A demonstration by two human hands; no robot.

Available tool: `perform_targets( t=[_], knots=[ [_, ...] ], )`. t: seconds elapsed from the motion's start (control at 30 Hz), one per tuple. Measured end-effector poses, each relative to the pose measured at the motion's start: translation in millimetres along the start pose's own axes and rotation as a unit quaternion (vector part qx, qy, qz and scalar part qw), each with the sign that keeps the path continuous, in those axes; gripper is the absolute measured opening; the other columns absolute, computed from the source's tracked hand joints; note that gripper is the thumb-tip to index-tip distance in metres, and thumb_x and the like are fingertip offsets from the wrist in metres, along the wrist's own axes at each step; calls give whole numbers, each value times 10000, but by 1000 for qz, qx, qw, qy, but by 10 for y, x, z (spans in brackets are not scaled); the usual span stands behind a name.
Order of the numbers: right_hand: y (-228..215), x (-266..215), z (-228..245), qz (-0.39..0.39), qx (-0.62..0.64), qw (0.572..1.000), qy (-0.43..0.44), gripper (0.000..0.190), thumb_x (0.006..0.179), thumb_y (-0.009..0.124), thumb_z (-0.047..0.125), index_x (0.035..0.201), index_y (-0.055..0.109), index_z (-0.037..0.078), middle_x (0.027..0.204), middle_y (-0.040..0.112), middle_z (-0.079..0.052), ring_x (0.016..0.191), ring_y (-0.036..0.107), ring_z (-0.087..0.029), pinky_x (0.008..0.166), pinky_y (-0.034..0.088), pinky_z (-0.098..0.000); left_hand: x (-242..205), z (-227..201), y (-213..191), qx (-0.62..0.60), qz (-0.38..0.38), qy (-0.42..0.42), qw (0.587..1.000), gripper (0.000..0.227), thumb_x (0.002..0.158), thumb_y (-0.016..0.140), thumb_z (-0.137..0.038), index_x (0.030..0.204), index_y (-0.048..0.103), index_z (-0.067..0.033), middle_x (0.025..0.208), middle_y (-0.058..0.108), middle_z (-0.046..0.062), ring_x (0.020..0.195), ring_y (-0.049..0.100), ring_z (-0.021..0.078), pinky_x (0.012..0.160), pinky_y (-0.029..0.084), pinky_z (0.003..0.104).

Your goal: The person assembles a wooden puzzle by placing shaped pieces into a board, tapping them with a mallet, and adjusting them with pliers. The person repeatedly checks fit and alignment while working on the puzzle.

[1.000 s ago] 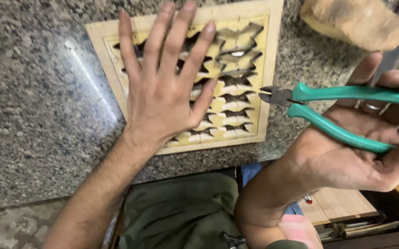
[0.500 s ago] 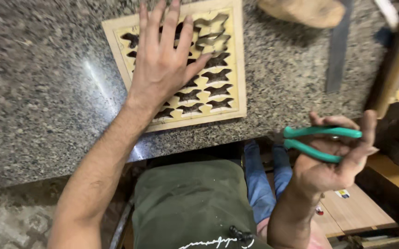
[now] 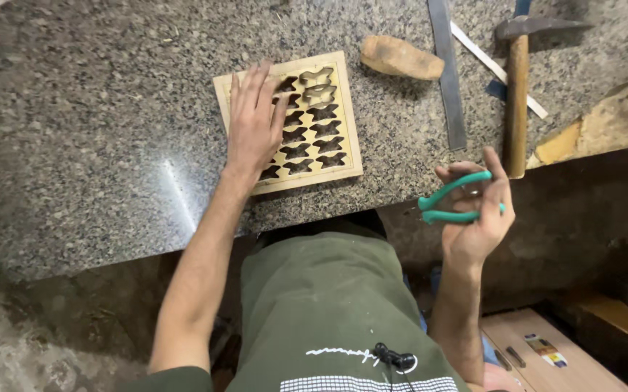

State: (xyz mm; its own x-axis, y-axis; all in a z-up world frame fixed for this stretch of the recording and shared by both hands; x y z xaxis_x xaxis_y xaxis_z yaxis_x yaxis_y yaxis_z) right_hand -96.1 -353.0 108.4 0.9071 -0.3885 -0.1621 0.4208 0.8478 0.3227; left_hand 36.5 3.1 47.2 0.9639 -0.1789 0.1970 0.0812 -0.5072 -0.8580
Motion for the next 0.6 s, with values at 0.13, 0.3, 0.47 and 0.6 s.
perform_targets(
  t=[0.13, 0.3, 0.47, 0.6],
  knots=[
    [-60, 192, -126, 6, -59, 997, 57, 490, 1149, 498, 317, 1392, 555, -104, 1041, 680, -154, 904, 703, -235, 812, 575, -336, -407, -40, -142, -32, 26, -74, 996, 326, 1088, 581, -218, 1340, 630, -17, 1422, 613, 192, 1368, 538, 330, 1235, 325, 541],
    [38, 377, -215, 62, -159, 980, 105, 381, 1123, 551, 294, 1262, 659, -44, 916, 677, -70, 791, 626, -124, 684, 524, -274, -731, -302, -117, -16, 19, -75, 997, 327, 1040, 627, -224, 1304, 645, -34, 1398, 631, 171, 1355, 548, 332, 1229, 363, 510],
    [321, 649, -220, 188, -339, 920, 62, 312, 1082, 587, 279, 1220, 708, 25, 868, 669, -55, 764, 592, -95, 690, 500, -273, -807, -637, 86, 8, 34, -68, 997, 412, 973, 697, -264, 1298, 634, -20, 1424, 569, 207, 1371, 494, 361, 1212, 304, 572],
    [546, 770, -244, 285, -464, 838, -30, 280, 1062, 592, 242, 1224, 699, 40, 932, 705, -152, 848, 668, -271, 775, 537, -378, -850, -892, 148, 35, 41, -66, 996, 519, 893, 761, -304, 1300, 619, -14, 1433, 512, 229, 1390, 431, 405, 1190, 279, 606]
  ],
)
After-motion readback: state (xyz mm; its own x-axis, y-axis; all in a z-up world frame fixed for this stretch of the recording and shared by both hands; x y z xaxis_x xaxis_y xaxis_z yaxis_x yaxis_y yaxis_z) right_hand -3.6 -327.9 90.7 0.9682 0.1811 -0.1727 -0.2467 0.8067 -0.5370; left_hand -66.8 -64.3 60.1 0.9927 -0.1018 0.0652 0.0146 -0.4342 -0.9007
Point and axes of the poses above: each hand's wrist, its own x-axis towards the middle knuckle, its own y-axis out of the palm, z = x × y, the point moved 8 cm from there along x, towards the middle knuckle
